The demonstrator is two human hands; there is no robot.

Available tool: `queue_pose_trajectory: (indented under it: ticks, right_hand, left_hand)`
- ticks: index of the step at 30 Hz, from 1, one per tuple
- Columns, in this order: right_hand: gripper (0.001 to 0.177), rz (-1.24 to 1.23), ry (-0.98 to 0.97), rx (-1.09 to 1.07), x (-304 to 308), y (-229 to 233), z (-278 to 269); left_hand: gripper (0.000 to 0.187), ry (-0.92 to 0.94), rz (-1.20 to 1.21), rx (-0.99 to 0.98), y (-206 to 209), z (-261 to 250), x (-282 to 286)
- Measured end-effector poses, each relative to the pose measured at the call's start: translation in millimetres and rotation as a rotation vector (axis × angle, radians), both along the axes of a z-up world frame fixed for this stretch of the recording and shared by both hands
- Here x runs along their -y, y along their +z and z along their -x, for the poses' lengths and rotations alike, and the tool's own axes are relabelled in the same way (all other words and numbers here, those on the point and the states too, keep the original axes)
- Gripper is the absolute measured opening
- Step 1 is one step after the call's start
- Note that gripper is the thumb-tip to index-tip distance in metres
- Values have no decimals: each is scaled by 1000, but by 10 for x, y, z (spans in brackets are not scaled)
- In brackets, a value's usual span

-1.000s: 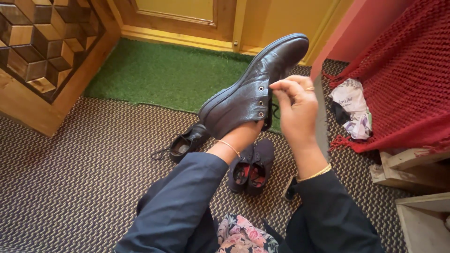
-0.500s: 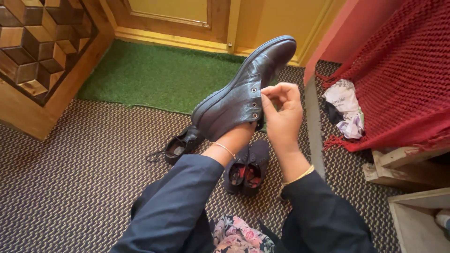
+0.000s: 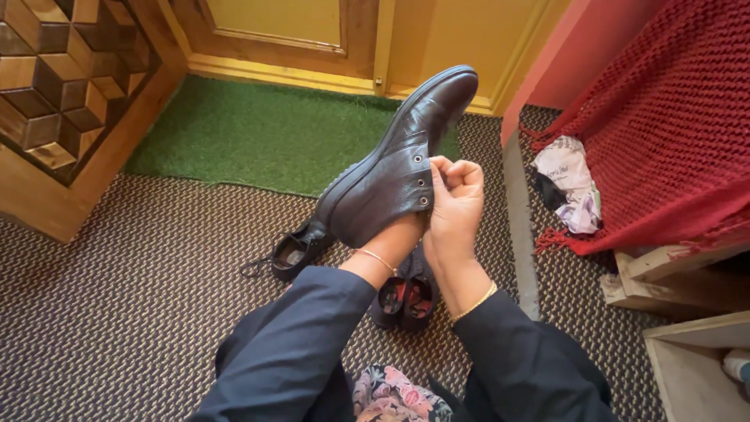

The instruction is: The person sits on the floor and laces a pair of black leather shoes. They thread the laces through the eyelets and tie them, handling one shoe at a time.

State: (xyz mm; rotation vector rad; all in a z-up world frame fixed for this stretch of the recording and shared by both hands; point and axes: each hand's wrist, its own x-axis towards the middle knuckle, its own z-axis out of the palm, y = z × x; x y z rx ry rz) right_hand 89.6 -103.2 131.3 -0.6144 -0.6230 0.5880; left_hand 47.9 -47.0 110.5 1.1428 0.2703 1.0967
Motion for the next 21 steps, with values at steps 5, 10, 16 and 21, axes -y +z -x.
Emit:
queue_pose_trajectory:
  ticks: [5, 10, 16, 21]
  right_hand:
    - [24, 145, -75, 330, 15, 107, -95]
    - [29, 426, -202, 802, 161, 321, -281]
    - [32, 159, -91, 626, 116, 206, -260]
    - [33, 55, -29, 340, 49, 68, -165]
  left_hand:
    - [32, 81, -117, -27, 96, 168, 71]
    - [32, 337, -160, -314, 124, 208, 61]
    - [28, 486, -191, -371, -19, 93, 25]
    - [25, 567, -355, -524, -58, 134, 10]
